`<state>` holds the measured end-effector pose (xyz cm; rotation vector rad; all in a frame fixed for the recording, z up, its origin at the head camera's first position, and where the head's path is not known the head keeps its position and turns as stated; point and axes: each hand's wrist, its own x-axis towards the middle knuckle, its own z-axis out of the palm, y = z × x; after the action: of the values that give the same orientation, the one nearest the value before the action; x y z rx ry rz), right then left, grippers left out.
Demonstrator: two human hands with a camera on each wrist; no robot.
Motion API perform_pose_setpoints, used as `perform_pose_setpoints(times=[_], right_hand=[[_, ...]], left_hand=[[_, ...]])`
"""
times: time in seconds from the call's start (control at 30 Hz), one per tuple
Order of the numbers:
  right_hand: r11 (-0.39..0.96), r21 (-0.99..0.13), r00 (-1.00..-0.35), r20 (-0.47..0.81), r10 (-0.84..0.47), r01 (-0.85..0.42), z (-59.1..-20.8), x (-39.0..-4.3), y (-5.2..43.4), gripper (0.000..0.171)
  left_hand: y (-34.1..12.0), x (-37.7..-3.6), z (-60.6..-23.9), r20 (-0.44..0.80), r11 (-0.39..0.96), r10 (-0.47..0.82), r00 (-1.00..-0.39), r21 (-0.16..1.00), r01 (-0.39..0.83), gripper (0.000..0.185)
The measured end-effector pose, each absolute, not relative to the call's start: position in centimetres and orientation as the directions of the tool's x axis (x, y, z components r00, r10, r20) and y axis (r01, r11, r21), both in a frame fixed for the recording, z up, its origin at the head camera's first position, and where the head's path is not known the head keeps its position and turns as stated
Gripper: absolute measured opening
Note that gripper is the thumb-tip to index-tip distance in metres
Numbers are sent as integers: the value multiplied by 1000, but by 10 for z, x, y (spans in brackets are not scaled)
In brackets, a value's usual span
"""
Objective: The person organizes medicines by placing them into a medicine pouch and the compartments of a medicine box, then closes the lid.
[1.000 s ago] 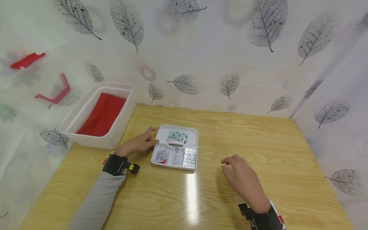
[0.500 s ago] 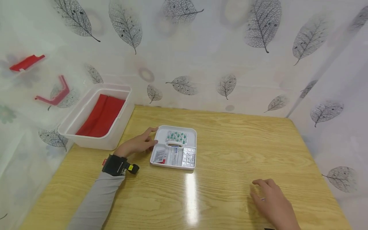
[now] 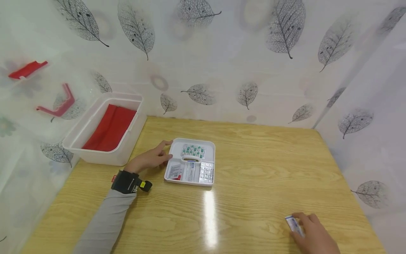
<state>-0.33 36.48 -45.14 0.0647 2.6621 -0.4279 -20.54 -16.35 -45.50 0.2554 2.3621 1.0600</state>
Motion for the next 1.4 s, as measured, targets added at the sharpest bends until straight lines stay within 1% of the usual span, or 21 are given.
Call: perform_pose_setpoints(times=[0.23,0.43,0.5,0.63,0.8,0.9,0.97,1.03,1.13,1.23,1.4], right_hand=[[927,-361,-918,-392,-54,100,-461,2,369,60],[926,-361,-909,-412,-56,107,-458,-3,364,56],[921,-376,-909,-411,-67,102,-458,-3,363,53],[913,-400,-921,-381,-81,85,-457,-1,360,47],[924,-379,-941,-331,-73,61,-455,-1,354,39],[922,-378,-939,-341,-53,85,-452,-3,350,37],[921,-374,-932,-360,-35,110,-449,-5,347,32],[923,-367,-930,-367,-33,112,-447,-8,345,22],[934,-349,-932,-359,-51,83,-444,-12,339,13],[928,-370,-935,-341,-96,40,-441,-18,330,16],[894,-448,-927,-334,-172,-4,-435,-25,313,19]], left_hand=[[-164,-205,-456,-398,681,364,-842,730,-50,59],[-164,-204,-455,-397,666,374,-838,744,-55,60],[-164,-204,-455,-399,665,370,-839,744,-61,61],[-163,-204,-457,-392,667,373,-841,743,-51,61],[-164,-204,-457,-397,660,370,-840,749,-63,62],[-165,-203,-455,-404,658,367,-838,750,-73,62],[-165,-203,-455,-407,657,365,-837,750,-78,62],[-164,-203,-455,-407,661,365,-837,747,-75,61],[-164,-203,-455,-408,660,368,-836,747,-74,62],[-164,-203,-455,-408,660,368,-836,747,-74,62],[-164,-204,-457,-390,647,378,-840,760,-61,62]])
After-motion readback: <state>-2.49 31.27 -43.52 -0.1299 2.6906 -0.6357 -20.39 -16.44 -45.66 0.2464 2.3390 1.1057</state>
